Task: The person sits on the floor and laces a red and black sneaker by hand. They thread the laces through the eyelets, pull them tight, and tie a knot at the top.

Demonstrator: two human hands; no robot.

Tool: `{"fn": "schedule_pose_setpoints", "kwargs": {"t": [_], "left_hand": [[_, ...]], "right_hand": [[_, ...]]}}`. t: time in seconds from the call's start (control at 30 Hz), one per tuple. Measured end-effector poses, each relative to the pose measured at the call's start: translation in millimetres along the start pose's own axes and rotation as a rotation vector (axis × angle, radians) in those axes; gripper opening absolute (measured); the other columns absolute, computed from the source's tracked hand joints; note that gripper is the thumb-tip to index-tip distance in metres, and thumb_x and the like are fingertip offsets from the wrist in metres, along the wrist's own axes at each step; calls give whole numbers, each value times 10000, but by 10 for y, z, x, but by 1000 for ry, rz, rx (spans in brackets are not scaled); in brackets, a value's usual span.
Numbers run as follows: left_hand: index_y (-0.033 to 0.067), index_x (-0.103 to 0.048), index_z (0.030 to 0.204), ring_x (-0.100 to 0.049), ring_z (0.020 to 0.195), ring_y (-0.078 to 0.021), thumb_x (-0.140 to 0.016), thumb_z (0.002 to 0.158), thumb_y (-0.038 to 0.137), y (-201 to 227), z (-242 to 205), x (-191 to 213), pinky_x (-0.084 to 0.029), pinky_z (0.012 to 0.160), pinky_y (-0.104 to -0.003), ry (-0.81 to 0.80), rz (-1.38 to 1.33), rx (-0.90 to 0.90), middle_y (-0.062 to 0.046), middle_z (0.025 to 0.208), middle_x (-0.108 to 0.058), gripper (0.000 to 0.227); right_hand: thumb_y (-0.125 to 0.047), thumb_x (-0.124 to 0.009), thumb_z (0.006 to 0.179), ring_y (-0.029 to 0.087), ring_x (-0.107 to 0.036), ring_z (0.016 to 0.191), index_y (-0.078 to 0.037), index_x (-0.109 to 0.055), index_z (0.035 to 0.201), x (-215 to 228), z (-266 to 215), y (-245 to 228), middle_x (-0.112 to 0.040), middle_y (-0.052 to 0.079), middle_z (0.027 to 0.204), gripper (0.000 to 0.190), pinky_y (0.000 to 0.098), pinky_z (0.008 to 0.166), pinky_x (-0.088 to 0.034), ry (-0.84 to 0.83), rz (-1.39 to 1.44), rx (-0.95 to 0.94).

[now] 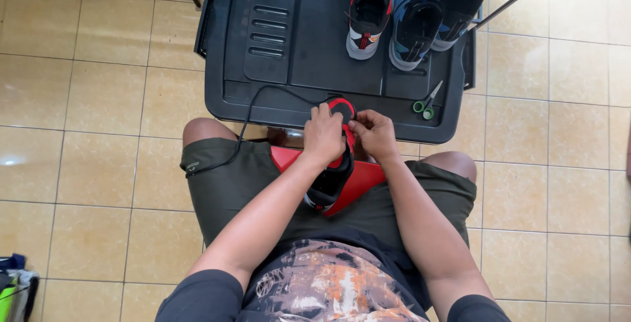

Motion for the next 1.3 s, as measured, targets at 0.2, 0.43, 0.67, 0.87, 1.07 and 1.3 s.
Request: {"fn": "schedule_pose_setpoints", "kwargs": {"t": [0.2,0.43,0.67,0.87,1.07,1.3], "left_hand": [[86,-605,899,-500,1055,-338,-887,679,191,29,-201,-138,-499,768,-453,199,5,8,-75,1037,-440,372],[97,-578,861,-489,1092,-338,-868,716,137,13,-236,-241,-487,808,-458,212,-45,21,-74,1083,-447,327],[96,-565,840,-526,1055,-336,-769,740,116,60,-263,-330,-452,765,-464,450,54,-25,-112,1085,-511,229],[72,-614,812,-544,1146,-333,-696,814,96,134,-305,-266,-384,959,-536,527,95,-72,-134,1173,-592,85],[38,-661,819,-512,1285,-384,-657,934,138,163,-298,-348,-249,1104,-696,514,123,-78,-178,1347,-594,152],[18,-711,889,-537,1295,-356,-654,901,108,162,-254,-402,-248,1149,-676,429,173,-62,-162,1349,-621,107]], "right_hand": [[-107,-839,858,154,-700,625,-116,-787,939,-7,-28,-75,-724,56,742,97,301,544,-549,93,-171,189],[-81,-843,810,191,-700,623,-112,-781,921,36,-141,-142,-709,59,713,130,318,545,-541,62,-266,285],[-106,-794,778,169,-707,682,-145,-780,936,19,-11,-157,-726,36,760,164,330,643,-550,-59,-330,74],[-70,-818,724,194,-655,670,-61,-771,886,12,-55,-149,-660,93,736,169,360,637,-512,-31,-166,-117],[-52,-838,725,168,-640,609,-8,-754,898,-3,-161,-188,-643,99,671,197,304,568,-493,-71,6,-157],[-159,-866,757,144,-626,649,-104,-792,906,-15,-51,-72,-654,56,705,175,301,575,-490,-53,-181,-48]]}}
Point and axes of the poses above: each hand's wrist, its own z-axis towards the middle knuckle, its own x-axis out of the back of the hand, y = z × x, the point moved 4 cm from there along z, towards the middle knuckle
